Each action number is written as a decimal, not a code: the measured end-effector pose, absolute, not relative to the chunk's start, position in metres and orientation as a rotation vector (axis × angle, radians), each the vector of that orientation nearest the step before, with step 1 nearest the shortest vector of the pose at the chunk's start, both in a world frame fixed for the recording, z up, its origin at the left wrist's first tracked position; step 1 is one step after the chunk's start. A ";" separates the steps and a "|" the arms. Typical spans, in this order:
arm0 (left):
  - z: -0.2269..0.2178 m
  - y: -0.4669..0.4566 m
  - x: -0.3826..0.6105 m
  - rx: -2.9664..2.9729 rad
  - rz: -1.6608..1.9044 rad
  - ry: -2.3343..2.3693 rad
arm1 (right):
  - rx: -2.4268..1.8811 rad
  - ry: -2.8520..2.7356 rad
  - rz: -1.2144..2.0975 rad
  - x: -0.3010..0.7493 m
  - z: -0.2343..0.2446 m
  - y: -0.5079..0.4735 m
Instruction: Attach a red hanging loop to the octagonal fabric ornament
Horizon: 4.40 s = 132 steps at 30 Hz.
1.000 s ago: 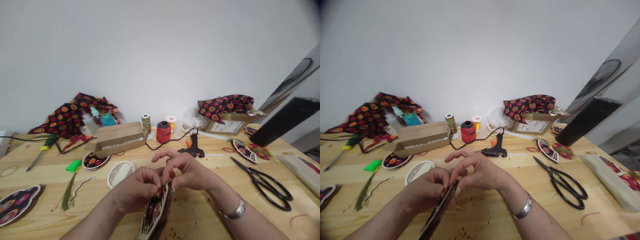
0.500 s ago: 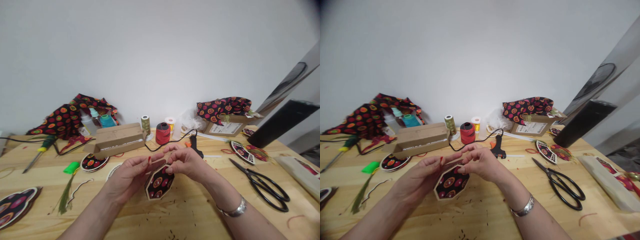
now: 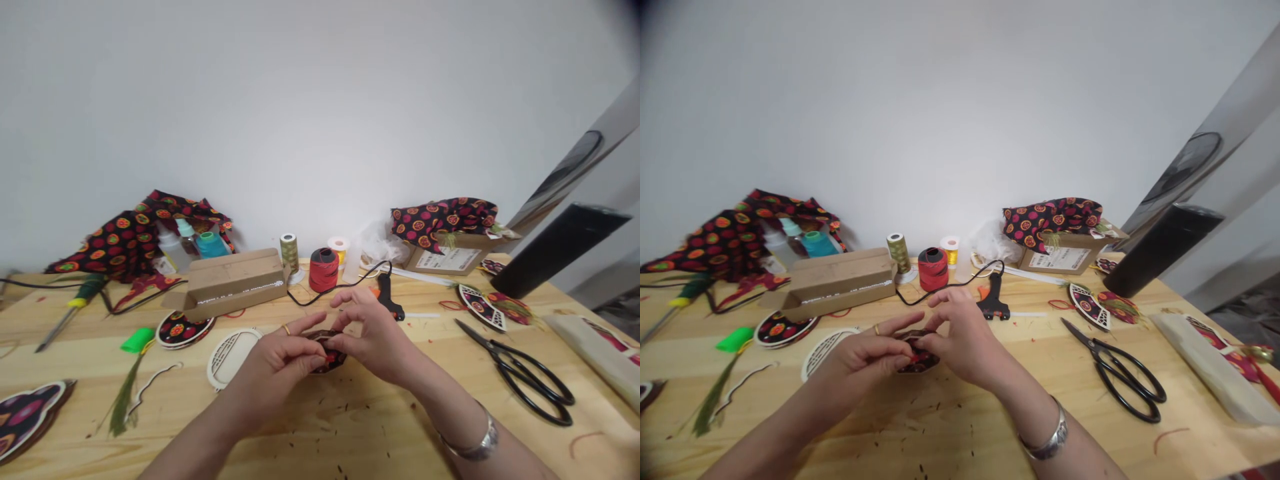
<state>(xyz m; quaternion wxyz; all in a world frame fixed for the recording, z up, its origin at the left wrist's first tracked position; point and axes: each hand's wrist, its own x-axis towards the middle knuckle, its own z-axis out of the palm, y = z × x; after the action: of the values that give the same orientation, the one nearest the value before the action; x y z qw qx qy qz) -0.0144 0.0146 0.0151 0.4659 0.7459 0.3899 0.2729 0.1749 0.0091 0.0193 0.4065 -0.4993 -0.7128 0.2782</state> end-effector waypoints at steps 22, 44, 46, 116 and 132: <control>0.012 0.015 -0.010 1.699 0.841 1.013 | -1.226 -1.634 0.983 0.173 0.013 0.016; 0.009 0.017 -0.013 1.602 0.995 1.095 | -1.286 -1.337 1.254 0.169 0.016 0.015; 0.009 0.016 -0.013 1.599 0.989 1.093 | -1.292 -1.352 1.219 0.168 0.015 0.014; 0.019 0.024 -0.028 2.350 1.005 1.008 | -1.284 -1.734 0.872 0.167 0.016 0.007; 0.024 0.019 -0.025 2.120 1.030 1.051 | -1.266 -1.733 0.863 0.166 0.016 0.007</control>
<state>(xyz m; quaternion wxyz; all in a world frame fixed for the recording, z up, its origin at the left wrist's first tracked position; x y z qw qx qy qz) -0.0245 0.0188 0.0244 0.2766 0.7894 0.3913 0.3836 0.1660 0.0072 0.0163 0.4025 -0.5009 -0.6860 0.3414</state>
